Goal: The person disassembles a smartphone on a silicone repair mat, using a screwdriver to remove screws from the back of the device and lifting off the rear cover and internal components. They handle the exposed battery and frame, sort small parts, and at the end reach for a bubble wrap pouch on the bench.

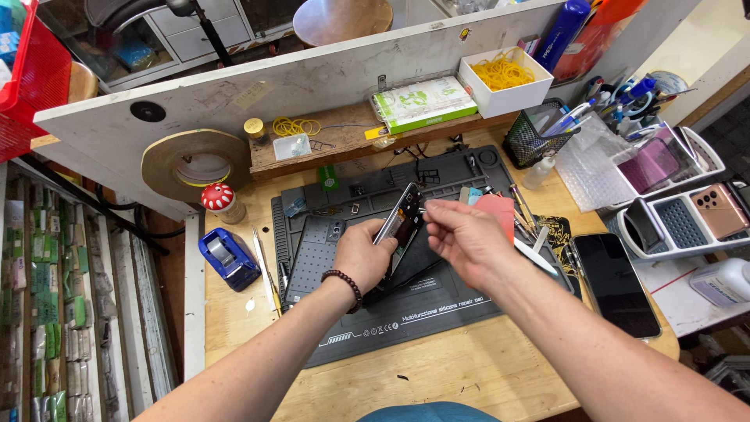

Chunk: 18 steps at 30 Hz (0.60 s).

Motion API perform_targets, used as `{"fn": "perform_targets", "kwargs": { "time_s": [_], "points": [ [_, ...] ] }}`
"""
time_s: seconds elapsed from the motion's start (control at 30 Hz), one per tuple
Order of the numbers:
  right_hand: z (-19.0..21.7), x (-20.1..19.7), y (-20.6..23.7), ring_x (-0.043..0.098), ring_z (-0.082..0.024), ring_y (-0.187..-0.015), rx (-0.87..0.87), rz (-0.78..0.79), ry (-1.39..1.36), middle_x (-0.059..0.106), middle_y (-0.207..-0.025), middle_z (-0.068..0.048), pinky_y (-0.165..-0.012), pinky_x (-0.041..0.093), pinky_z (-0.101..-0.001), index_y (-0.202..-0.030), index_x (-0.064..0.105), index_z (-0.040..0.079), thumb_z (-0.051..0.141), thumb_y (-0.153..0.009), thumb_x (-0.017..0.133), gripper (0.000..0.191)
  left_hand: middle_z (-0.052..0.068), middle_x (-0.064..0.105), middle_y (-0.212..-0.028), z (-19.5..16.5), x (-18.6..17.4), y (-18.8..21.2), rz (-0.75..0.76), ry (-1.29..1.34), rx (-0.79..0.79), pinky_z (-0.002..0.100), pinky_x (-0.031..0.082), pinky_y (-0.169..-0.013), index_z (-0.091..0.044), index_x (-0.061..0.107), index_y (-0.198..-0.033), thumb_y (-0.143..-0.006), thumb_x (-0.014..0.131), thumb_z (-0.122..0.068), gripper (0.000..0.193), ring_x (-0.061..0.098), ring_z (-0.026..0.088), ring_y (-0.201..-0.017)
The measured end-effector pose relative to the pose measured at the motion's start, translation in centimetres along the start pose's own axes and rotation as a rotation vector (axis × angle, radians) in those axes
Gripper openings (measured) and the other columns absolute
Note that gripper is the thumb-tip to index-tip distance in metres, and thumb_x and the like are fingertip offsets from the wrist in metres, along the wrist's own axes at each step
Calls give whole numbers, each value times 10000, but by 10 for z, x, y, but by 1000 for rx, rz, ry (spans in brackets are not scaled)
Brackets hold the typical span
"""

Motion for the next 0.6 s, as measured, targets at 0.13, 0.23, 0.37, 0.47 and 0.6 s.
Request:
{"fn": "perform_targets", "kwargs": {
  "time_s": [0.13, 0.23, 0.37, 0.47, 0.6],
  "points": [
    [-17, 10, 2, 629, -105, -768, 75, -23, -86, 707, -890, -5, -690, 534, -278, -1019, 713, 106, 156, -883, 741, 148, 183, 765, -986, -9, 2, 7, -69, -115, 68, 435, 566, -856, -153, 757, -1130, -882, 677, -170, 261, 731, 343, -959],
    [-24, 11, 1, 618, -106, -767, 118, -55, -151, 685, -871, 9, -697, 536, -280, -988, 704, 113, 165, -889, 751, 122, 210, 745, -993, -20, 6, 14, -93, -165, 143, 474, 558, -877, -135, 753, -1107, -871, 659, -136, 254, 709, 388, -982],
    [-30, 7, -2, 611, -116, -773, 162, -80, -270, 692, -877, -12, -719, 542, -269, -956, 689, 73, 180, -917, 750, 129, 220, 736, -990, -29, 10, 18, -92, -181, 129, 494, 553, -880, -128, 747, -1094, -876, 632, -120, 246, 699, 408, -981],
    [-33, 3, -1, 615, -100, -781, 171, -85, -322, 691, -878, 0, -718, 536, -262, -959, 695, 88, 173, -919, 730, 100, 220, 735, -981, -33, 12, 21, -67, -175, 109, 499, 549, -884, -116, 728, -1098, -888, 609, -107, 241, 697, 411, -980],
    [-35, 0, -1, 604, -84, -776, 178, -119, -291, 691, -870, 19, -718, 527, -247, -973, 703, 99, 173, -925, 717, 89, 209, 738, -979, -39, 13, 26, -43, -172, 152, 506, 550, -868, -96, 717, -1074, -903, 588, -95, 214, 699, 411, -976]
  ]
}}
Point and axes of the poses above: each hand's wrist, its own y-axis away from the middle knuckle, its own x-axis out of the palm, z = x × y, the point moved 6 cm from there along -y, towards the middle knuckle
